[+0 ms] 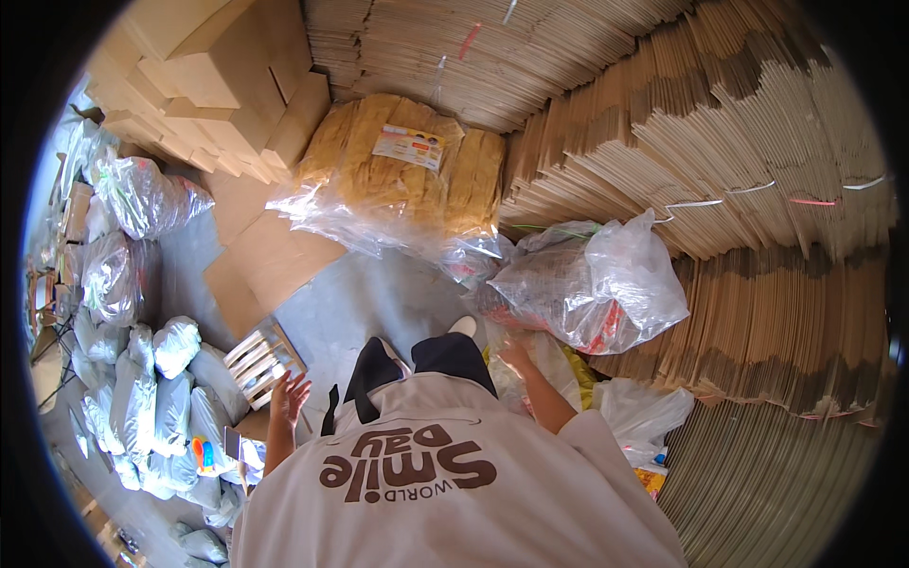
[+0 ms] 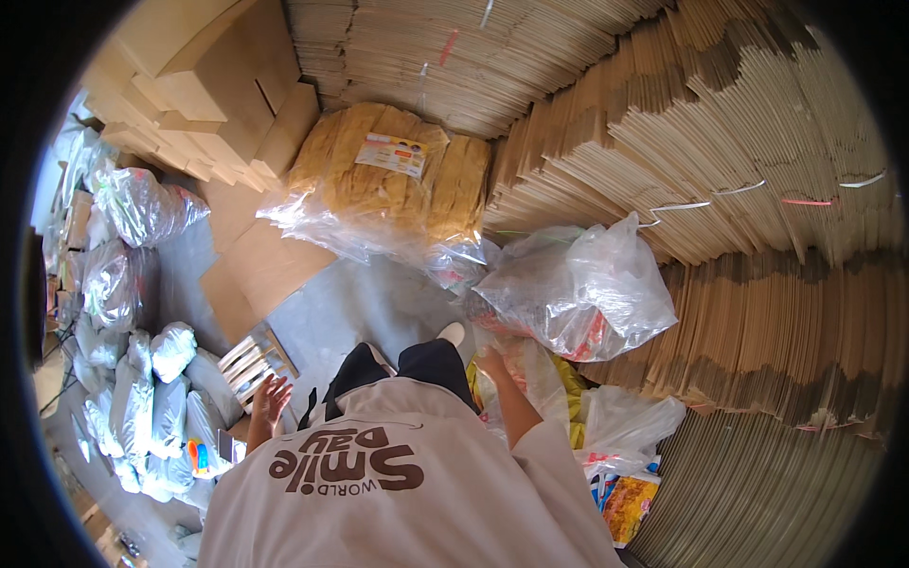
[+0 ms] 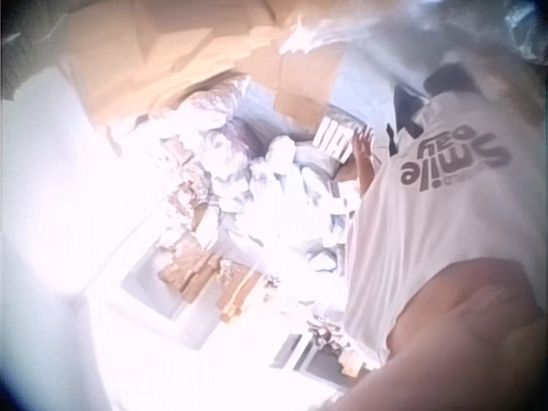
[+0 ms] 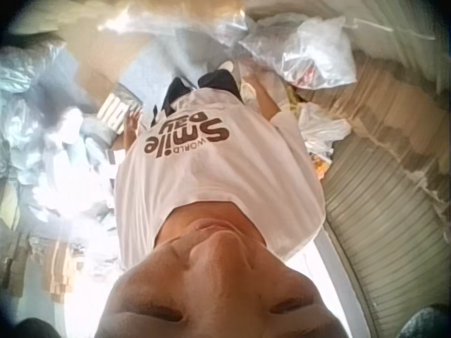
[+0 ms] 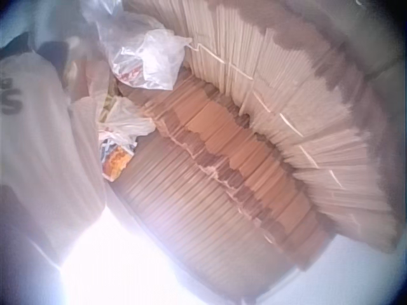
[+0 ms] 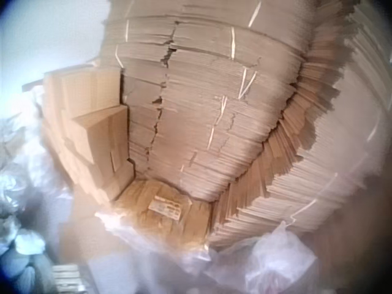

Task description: The person moves various plastic bags containing items and cardboard boxes around a warehouse floor, picking them up and repositioning them.

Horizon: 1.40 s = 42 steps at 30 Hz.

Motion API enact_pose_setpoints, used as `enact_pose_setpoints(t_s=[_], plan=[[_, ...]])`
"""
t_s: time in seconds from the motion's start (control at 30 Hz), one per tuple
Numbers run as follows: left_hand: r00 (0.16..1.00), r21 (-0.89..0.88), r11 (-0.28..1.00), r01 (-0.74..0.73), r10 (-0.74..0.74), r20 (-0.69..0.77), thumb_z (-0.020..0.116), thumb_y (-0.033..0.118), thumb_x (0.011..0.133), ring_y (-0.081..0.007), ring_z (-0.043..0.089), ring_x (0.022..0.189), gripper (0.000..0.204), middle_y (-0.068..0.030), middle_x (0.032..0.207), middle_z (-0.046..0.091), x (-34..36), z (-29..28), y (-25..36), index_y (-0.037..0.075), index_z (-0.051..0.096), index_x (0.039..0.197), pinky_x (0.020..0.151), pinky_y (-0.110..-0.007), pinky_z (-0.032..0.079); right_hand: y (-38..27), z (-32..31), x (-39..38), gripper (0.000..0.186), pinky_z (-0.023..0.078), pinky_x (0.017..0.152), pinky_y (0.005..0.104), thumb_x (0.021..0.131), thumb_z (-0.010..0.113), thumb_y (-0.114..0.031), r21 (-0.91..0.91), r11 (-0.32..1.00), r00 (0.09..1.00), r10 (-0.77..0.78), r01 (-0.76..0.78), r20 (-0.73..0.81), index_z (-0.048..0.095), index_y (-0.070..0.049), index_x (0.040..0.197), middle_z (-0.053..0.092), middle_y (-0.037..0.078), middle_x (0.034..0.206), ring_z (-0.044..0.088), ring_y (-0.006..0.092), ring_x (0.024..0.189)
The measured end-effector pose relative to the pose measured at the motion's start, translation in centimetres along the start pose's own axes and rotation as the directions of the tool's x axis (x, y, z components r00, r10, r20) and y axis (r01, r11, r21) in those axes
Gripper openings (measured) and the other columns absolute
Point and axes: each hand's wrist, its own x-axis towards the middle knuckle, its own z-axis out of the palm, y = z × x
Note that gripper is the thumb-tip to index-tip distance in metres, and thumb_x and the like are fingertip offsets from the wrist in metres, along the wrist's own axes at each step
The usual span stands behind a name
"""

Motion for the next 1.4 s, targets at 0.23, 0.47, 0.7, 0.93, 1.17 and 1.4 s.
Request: enact_pose_setpoints(t_s=[0.23,0.47,0.7,0.93,1.17,1.4], plan=[[0.954,-0.175,0.983,-0.049,-0.006,-0.299,0.043,0.028,0.077,-0.0262,0.053,0.083,0.039,-0.0089,0.103,0.048,-0.1,-15.9,-0.3,0.012,0.034,0.112,0.064,-0.032,0.045,-14.5,7.2,0.7,0.040,0.042,0.069,0.0288,0.065,0.052,-0.018,-0.078,0.987,0.973,-0.119,0.137,0.197,0.048,-0.001,0.100,0.053,0.015,0.094,0.055,0.0221,0.080],[0.936,-0.329,0.943,0.053,-0.161,-0.313,0.045,0.028,0.076,-0.0250,0.051,0.085,0.031,-0.0068,0.104,0.047,-4.6,-20.1,-4.6,0.017,0.040,0.105,0.070,-0.032,0.041,-16.8,10.3,3.8,0.037,0.041,0.073,0.0317,0.064,0.050,-0.021,-0.161,0.943,0.935,-0.245,0.291,0.255,0.051,-0.003,0.096,0.054,0.018,0.089,0.052,0.0280,0.083],[0.948,-0.356,0.934,0.039,-0.147,-0.282,0.045,0.020,0.076,-0.0269,0.051,0.084,0.031,-0.0110,0.103,0.047,-3.3,-14.1,-1.8,0.013,0.037,0.105,0.068,-0.036,0.042,-10.9,9.4,10.4,0.035,0.035,0.038,0.0233,0.068,0.049,-0.013,0.050,0.997,0.997,0.064,-0.066,0.048,0.048,-0.004,0.102,0.051,0.006,0.065,0.043,0.0098,0.044],[0.995,-0.032,0.996,0.083,-0.084,-0.045,0.052,0.021,0.072,-0.0253,0.052,0.076,0.032,-0.0099,0.090,0.051,6.5,-14.5,6.4,0.008,0.042,0.098,0.067,-0.037,0.042,-16.0,5.5,8.5,0.045,0.043,0.063,0.0278,0.068,0.049,-0.012,-0.007,0.944,0.807,-0.286,0.330,-0.518,0.037,-0.004,0.111,0.047,0.012,0.095,0.052,0.0157,0.075],[0.998,0.273,0.962,-0.006,0.024,-0.064,0.050,0.029,0.074,-0.0254,0.054,0.077,0.045,-0.0130,0.101,0.049,15.8,-6.9,19.4,0.010,0.035,0.111,0.067,-0.037,0.041,-4.1,-3.4,2.4,0.056,0.025,0.091,0.0367,0.064,0.049,-0.008,-0.401,0.904,0.734,-0.172,-0.147,-0.657,0.030,-0.009,0.116,0.023,0.023,0.120,0.026,0.0377,0.109],[0.962,0.633,0.749,-0.195,0.019,0.274,0.042,0.019,0.076,-0.0183,0.055,0.075,0.040,-0.0096,0.097,0.053,11.0,17.6,15.5,0.014,0.035,0.115,0.060,-0.025,0.043,-5.1,-24.3,0.2,0.045,0.041,0.067,0.0255,0.069,0.044,0.003,0.602,0.794,0.673,0.400,0.086,-0.622,0.042,-0.013,0.112,0.048,0.010,0.101,0.048,0.0200,0.084]])
